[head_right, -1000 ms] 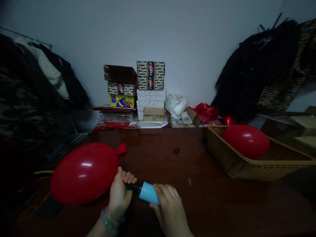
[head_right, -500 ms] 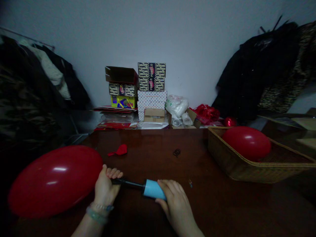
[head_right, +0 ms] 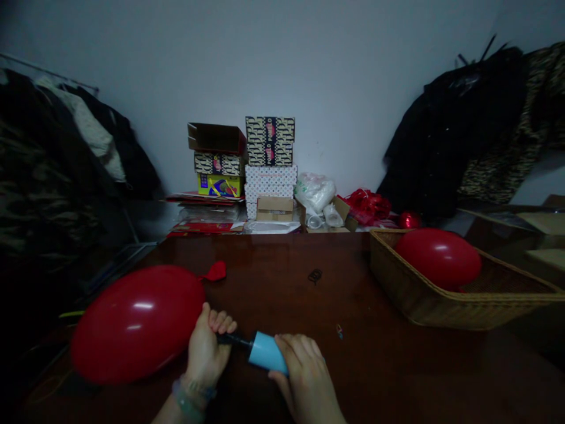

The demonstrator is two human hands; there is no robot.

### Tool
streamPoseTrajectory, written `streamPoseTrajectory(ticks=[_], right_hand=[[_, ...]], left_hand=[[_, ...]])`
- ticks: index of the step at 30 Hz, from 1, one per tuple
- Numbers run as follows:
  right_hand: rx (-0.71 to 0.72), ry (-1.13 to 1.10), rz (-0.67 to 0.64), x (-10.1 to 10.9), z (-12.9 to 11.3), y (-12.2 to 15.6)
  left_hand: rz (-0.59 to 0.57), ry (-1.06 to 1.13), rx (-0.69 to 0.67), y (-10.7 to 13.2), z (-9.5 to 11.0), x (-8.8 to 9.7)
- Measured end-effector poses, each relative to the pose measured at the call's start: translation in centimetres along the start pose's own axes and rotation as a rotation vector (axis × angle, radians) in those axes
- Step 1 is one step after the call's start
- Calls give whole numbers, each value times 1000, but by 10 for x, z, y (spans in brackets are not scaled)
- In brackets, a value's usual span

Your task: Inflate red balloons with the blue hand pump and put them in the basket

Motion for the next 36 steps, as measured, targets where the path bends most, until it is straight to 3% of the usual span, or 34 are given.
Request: streamPoseTrajectory(ticks=[7, 17, 22, 27, 36], right_hand=[[-30, -39, -12, -5, -2, 0], [-31, -80, -52, -7, 29, -2], [7, -53, -33, 2, 27, 0], [-3, -27, -31, 7, 17, 0], [-14, -9, -53, -7, -7, 1]], left_hand=[[-10, -10, -3, 6, -8, 1], [-2, 13, -88, -17, 22, -1], [31, 14, -104, -15, 28, -4], [19, 19, -74, -11, 18, -2], [-39, -17, 20, 2, -11, 7]])
Point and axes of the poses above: each hand's wrist, its own y-axis away from the middle knuckle, its own x-axis out of the back of the hand, z = x × y, the point moved 7 cm from there along -y, towards the middle knuckle, and after that the axes turned 7 degrees about y, right-handed, at the moved point
